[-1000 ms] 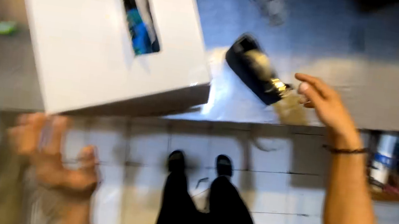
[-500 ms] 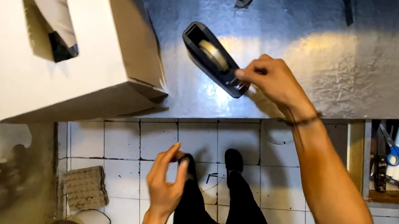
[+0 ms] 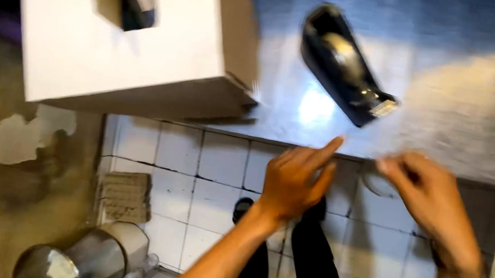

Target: Taping the bottom and sides of cardboard bakery boxes for assembly.

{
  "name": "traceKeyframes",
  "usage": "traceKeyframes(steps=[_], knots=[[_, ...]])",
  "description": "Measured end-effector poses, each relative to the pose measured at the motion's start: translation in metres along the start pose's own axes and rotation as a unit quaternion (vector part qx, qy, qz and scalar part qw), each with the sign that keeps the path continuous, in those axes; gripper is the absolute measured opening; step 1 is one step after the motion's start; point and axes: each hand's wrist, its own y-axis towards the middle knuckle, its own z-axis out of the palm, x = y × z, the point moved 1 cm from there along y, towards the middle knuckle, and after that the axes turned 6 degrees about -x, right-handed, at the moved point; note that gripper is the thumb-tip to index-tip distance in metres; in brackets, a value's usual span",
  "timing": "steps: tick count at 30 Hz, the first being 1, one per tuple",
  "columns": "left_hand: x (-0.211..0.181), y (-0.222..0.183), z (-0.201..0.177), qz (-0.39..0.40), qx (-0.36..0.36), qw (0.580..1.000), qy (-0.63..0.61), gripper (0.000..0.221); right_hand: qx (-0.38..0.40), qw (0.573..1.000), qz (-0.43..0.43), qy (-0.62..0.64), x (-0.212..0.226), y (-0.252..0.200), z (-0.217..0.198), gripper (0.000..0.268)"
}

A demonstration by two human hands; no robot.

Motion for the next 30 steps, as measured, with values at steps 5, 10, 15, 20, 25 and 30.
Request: traceKeyframes(steps=[5, 10, 15, 20, 25, 30], knots=[[0.106, -0.076, -0.022, -0.092, -0.235, 0.966, 0.049, 0.032, 0.16, 0.923, -0.078, 0.342, -0.002, -0.033, 0.072, 0.02], [0.17, -0.075, -0.046, 0.138, -0.209, 0.94, 0.232, 0.032, 0.119, 0.898, -0.163, 0.391, 0.06, 0.001, 0.136, 0.016], [0.206, -0.057, -0.052, 0.245, -0.135, 0.905, 0.32, 0.042, 0.068, 0.903, -0.157, 0.395, 0.059, 0.007, 0.166, 0.013], [0.222, -0.044, -0.051, 0.269, -0.021, 0.884, 0.382, 0.06, 0.034, 0.914, -0.133, 0.382, 0.038, 0.007, 0.176, 0.016], [0.223, -0.046, -0.042, 0.252, 0.029, 0.909, 0.33, 0.062, 0.011, 0.922, -0.117, 0.37, 0.034, 0.011, 0.179, 0.018], [0.227, -0.054, -0.036, 0.245, 0.081, 0.933, 0.253, 0.062, -0.024, 0.918, -0.145, 0.37, 0.044, 0.018, 0.18, 0.018]])
